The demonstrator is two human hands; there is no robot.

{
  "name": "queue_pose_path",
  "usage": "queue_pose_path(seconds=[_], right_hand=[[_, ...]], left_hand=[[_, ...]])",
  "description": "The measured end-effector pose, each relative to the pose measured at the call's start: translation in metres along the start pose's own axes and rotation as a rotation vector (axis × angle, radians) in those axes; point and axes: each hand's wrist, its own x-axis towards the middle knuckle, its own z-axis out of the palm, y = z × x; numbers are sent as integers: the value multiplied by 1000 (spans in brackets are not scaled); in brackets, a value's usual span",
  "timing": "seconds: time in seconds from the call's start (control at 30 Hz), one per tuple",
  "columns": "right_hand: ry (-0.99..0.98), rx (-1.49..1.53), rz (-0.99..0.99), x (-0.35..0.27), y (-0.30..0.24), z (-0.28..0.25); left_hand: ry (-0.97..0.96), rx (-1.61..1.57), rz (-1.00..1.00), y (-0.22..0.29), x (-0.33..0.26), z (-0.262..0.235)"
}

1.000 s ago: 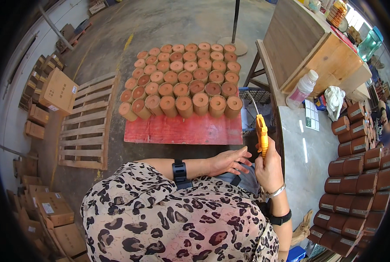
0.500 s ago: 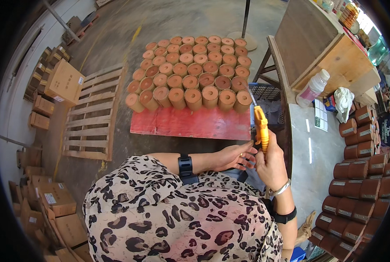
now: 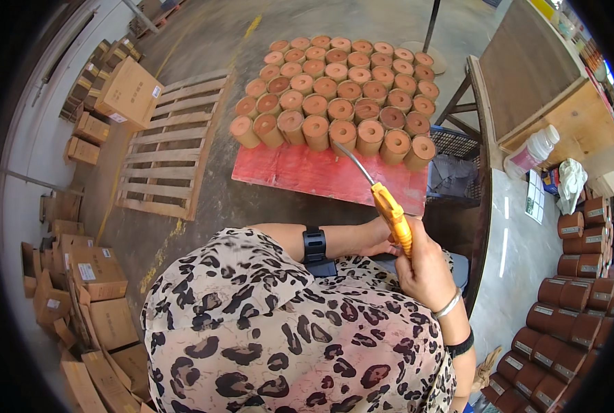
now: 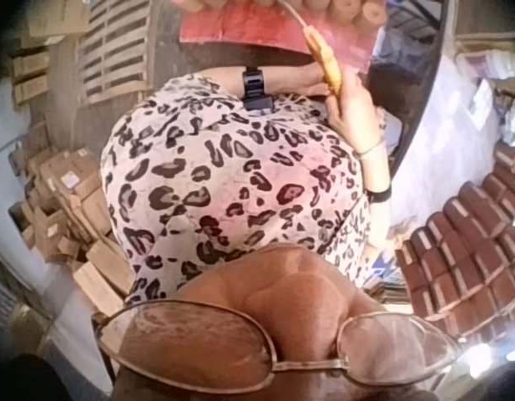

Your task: Applying labels and paper wrapping to wooden cylinders and using a heat gun for finishing.

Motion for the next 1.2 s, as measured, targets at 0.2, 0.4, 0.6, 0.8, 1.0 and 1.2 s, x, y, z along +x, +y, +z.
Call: queue_pose_path(seconds=[0.2,0.4,0.6,0.8,1.0,1.2], right_hand=[[-49,32,-102,5,0,8],[-9,-37,-117,6,-1,8],[7,-31,62,6,-2,5],[71,-128,165,-4,28,-3],[-66,-162,298,-34,48,-13],[-252,-185,290,-36,62,11]], left_hand=[[-16,9,35,-1,-8,-9],[29,4,3,-3,-7,-11],[29,-37,22,-6,-3,-23],[80,-50,-87,3,-4,-20],[303,160,-31,6,-15,-28],[683,1013,-81,-24,-8,-146]])
